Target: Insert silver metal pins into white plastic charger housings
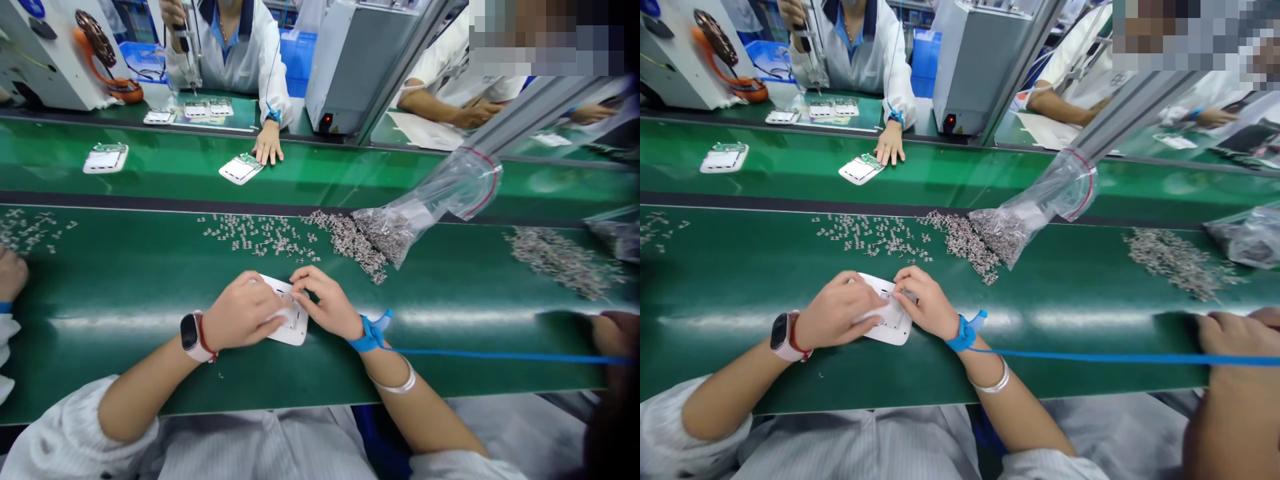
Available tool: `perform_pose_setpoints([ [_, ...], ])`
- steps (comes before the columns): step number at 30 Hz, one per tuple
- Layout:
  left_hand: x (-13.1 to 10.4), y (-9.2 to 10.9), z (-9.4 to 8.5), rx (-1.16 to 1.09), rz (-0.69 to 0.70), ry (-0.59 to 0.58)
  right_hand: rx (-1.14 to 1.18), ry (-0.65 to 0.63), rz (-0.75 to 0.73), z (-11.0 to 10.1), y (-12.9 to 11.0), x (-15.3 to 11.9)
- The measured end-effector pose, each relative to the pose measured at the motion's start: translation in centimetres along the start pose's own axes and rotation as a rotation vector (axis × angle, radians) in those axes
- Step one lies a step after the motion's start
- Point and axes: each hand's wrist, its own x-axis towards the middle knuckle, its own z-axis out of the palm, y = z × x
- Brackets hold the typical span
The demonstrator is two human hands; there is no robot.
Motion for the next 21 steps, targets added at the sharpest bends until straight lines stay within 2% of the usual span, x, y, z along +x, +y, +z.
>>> perform_pose_setpoints([
  [2,-0.5,0.0,0.3,-0.045,0.144,-0.068,-0.038,-0.047,-0.015,0.4,0.4,-0.1],
  [4,-0.8,0.1,0.8,-0.058,0.185,-0.091,-0.103,-0.067,-0.032,0.8,0.7,-0.2],
  [8,-0.8,0.8,1.5,-0.069,0.130,-0.071,-0.269,-0.025,-0.060,1.3,1.1,-0.2],
  [14,-0.7,1.5,2.1,-0.107,0.090,-0.025,-0.460,0.041,-0.220,1.7,1.4,-0.2],
  [18,-0.7,1.7,1.9,-0.076,0.094,-0.008,-0.510,0.042,-0.307,1.7,1.7,-0.5],
  [21,-0.6,1.7,1.4,0.042,0.037,0.021,-0.485,0.046,-0.325,1.5,2.1,-0.9],
])
